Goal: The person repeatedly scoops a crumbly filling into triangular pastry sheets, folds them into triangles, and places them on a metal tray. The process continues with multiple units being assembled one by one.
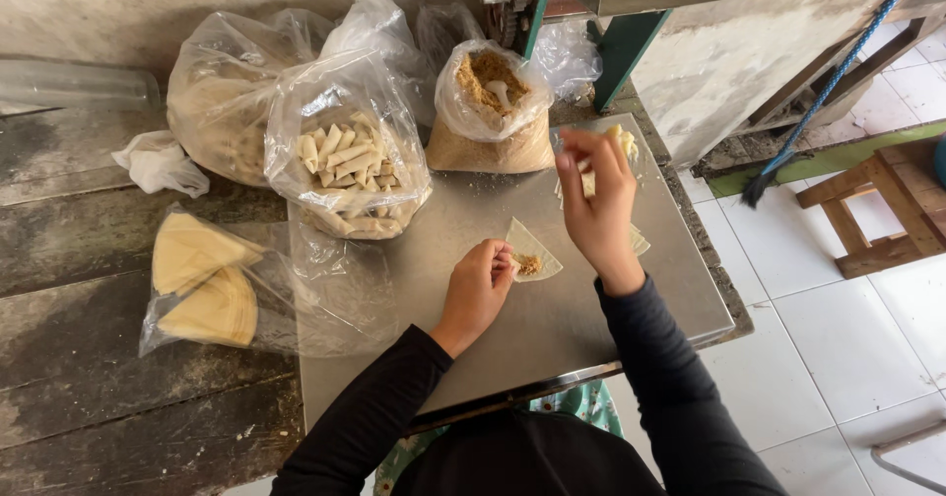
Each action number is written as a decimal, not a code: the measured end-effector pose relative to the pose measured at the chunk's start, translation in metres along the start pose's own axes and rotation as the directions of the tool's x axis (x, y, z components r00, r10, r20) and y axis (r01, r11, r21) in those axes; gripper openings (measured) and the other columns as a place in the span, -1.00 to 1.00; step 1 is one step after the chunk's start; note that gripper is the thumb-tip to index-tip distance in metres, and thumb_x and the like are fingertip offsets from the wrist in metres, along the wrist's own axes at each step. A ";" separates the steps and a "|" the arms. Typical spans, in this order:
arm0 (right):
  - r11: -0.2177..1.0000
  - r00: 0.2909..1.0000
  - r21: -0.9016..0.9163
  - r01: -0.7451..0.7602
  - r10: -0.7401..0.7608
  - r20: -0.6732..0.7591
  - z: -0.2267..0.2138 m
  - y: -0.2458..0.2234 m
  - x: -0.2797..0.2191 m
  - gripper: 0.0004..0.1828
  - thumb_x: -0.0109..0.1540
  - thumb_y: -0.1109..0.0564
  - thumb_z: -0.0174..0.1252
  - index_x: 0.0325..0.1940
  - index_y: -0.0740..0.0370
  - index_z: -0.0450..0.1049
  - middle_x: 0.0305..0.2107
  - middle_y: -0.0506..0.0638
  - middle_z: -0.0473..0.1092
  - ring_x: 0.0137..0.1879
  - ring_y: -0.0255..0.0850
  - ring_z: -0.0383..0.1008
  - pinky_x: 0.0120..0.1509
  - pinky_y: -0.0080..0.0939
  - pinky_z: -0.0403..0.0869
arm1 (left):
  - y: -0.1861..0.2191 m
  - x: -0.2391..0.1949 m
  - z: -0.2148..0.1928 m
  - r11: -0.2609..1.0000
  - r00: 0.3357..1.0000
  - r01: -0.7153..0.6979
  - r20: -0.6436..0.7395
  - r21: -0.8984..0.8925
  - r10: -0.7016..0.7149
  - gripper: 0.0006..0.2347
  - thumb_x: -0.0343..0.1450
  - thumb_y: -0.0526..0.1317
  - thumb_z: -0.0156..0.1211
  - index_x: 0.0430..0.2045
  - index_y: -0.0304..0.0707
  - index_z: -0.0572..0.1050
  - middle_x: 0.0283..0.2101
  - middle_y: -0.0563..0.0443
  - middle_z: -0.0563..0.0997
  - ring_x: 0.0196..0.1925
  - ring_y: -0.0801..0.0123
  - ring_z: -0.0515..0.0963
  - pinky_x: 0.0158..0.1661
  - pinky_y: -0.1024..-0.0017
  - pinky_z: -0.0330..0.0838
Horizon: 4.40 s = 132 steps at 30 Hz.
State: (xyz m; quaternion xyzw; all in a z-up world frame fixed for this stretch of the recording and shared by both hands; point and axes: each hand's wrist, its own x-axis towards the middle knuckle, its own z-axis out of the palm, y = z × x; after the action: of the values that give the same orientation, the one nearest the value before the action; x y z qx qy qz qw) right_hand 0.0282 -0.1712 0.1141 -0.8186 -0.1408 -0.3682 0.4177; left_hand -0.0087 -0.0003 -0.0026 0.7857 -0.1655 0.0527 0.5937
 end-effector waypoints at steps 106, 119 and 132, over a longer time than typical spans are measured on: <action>0.957 0.871 -0.268 0.107 0.040 0.489 0.009 0.083 -0.101 -0.87 0.16 0.05 0.30 -0.22 0.01 0.57 -0.06 -0.04 0.34 0.10 -0.04 0.28 0.24 0.00 0.21 | -0.022 0.017 0.013 0.708 0.939 -0.271 0.018 0.652 0.342 -0.97 0.33 -0.17 0.37 -0.47 0.00 0.65 -0.33 0.16 0.52 -0.13 0.26 0.43 -0.06 0.13 0.05; 0.901 0.885 -0.418 -0.113 0.283 0.371 0.026 0.075 -0.132 -0.80 0.28 0.07 0.15 -0.07 0.17 0.42 -0.04 0.14 0.25 0.10 0.11 0.21 0.14 0.15 0.15 | -0.007 -0.003 0.028 0.789 0.995 0.064 -0.097 0.611 -0.005 -0.88 0.35 -0.16 0.31 -0.40 -0.14 0.55 -0.20 -0.02 0.50 -0.04 0.08 0.38 -0.09 0.06 0.04; 0.886 0.919 -0.444 -0.129 0.275 0.282 0.082 0.126 -0.061 -0.70 0.30 0.02 0.19 0.02 0.17 0.32 0.00 0.18 0.23 0.15 0.13 0.21 0.15 0.17 0.15 | -0.033 0.081 0.026 0.697 0.960 -0.040 -0.167 0.716 0.226 -0.84 0.44 -0.15 0.25 -0.21 -0.12 0.46 -0.12 -0.04 0.43 -0.02 0.10 0.35 -0.10 0.10 0.07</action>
State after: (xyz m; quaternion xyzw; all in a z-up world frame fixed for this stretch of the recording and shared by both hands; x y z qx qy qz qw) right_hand 0.0936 -0.1794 -0.0342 -0.9496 -0.0410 -0.1979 0.2394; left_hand 0.0751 -0.0326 -0.0179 0.9259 -0.1158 0.2505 0.2580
